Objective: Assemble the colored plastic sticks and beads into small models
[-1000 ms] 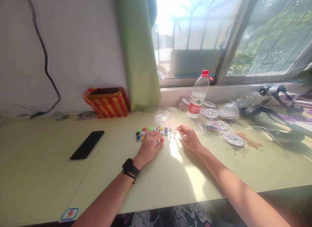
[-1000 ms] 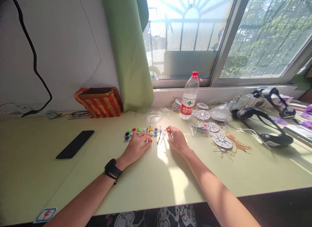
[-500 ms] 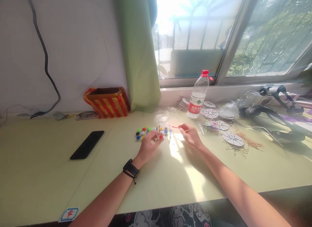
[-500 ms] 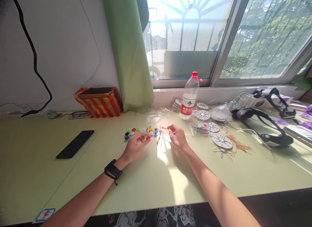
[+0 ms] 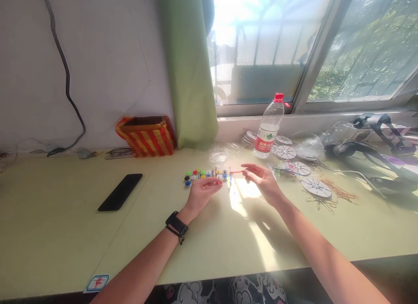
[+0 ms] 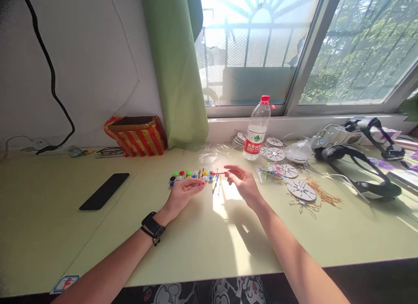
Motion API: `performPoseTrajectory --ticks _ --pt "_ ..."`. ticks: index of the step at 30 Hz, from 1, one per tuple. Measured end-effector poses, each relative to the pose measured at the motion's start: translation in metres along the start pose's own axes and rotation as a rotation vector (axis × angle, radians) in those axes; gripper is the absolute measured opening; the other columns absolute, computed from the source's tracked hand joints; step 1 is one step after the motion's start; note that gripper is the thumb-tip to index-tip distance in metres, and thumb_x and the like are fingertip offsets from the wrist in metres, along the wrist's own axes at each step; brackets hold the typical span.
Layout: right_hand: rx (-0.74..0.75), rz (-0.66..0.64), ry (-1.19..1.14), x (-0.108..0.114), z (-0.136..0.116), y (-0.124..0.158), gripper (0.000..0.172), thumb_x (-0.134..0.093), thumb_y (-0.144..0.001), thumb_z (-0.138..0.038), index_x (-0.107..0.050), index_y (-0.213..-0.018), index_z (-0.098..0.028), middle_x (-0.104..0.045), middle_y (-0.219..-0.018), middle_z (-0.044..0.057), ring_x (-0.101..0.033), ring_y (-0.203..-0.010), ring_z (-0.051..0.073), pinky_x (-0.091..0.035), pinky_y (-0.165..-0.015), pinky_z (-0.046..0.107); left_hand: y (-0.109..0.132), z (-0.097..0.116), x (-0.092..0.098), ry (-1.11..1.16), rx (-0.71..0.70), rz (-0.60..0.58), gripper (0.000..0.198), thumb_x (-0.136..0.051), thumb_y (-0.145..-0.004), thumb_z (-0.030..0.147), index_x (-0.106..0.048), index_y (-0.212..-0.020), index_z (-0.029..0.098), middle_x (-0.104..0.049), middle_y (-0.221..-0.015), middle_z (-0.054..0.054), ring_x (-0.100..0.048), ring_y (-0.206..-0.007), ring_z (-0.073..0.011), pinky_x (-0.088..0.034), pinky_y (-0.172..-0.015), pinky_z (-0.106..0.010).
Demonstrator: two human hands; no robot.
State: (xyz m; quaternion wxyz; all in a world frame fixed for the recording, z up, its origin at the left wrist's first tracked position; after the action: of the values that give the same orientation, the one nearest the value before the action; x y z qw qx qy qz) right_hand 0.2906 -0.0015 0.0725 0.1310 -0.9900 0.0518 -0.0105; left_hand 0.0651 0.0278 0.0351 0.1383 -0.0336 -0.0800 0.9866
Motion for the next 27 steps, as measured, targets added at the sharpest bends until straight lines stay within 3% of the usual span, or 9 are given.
performPoseTrajectory --ticks 6,13,19,27 --pt "-0.094 -0.114 -0.129 -0.016 0.006 0.005 0.031 -0.083 -0.074 -0.042 -0.078 -0.094 -0.018 -0.075 -0.093 0.009 -0.065 -0.078 0.019 -0.054 -0.073 0.036 0.002 -0.001 -0.003 -0.009 0.02 -0.028 0.031 -0.091 -0.07 0.029 -0.08 -0.096 0.016 -0.08 -0.102 -0.009 -0.073 -0.103 -0.0245 -0.057 -0.1 -0.036" --pt "-0.144 -0.381 -0.102 -0.049 0.007 0.021 0.029 -0.079 -0.082 -0.042 -0.08 -0.097 -0.018 -0.073 -0.086 0.006 -0.062 -0.073 0.017 -0.05 -0.069 0.032 0.002 -0.002 -0.001 -0.006 0.014 -0.065 0.033 -0.088 -0.074 0.029 -0.08 -0.103 0.017 -0.079 -0.102 -0.009 -0.075 -0.091 -0.0223 -0.062 -0.087 -0.034" --pt "-0.148 -0.363 -0.094 -0.057 0.008 0.025 0.028 -0.079 -0.082 -0.04 -0.077 -0.101 -0.02 -0.069 -0.074 0.002 -0.062 -0.069 0.017 -0.05 -0.067 0.031 0.01 0.006 -0.012 -0.074 0.011 -0.099 0.046 -0.089 -0.074 0.032 -0.077 -0.116 0.018 -0.078 -0.103 -0.008 -0.075 -0.095 -0.0228 -0.062 -0.096 -0.039" --pt "-0.06 -0.348 -0.031 -0.067 0.006 0.027 0.024 -0.077 -0.083 -0.041 -0.072 -0.092 -0.02 -0.07 -0.084 0.004 -0.065 -0.071 0.018 -0.056 -0.072 0.036 0.016 0.013 -0.022 -0.171 -0.009 -0.166 0.038 -0.086 -0.077 0.033 -0.079 -0.11 0.016 -0.079 -0.109 -0.011 -0.075 -0.101 -0.0261 -0.061 -0.097 -0.039"
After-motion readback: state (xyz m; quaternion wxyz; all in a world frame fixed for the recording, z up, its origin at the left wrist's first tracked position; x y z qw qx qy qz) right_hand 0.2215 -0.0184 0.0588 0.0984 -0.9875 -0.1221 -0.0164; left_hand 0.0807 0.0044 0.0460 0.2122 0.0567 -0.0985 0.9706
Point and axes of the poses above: each hand's wrist, its own y-axis away from the middle knuckle, its own x-axis out of the back of the hand, z = x × y, the point moved 10 cm from there along -y, towards the middle knuckle
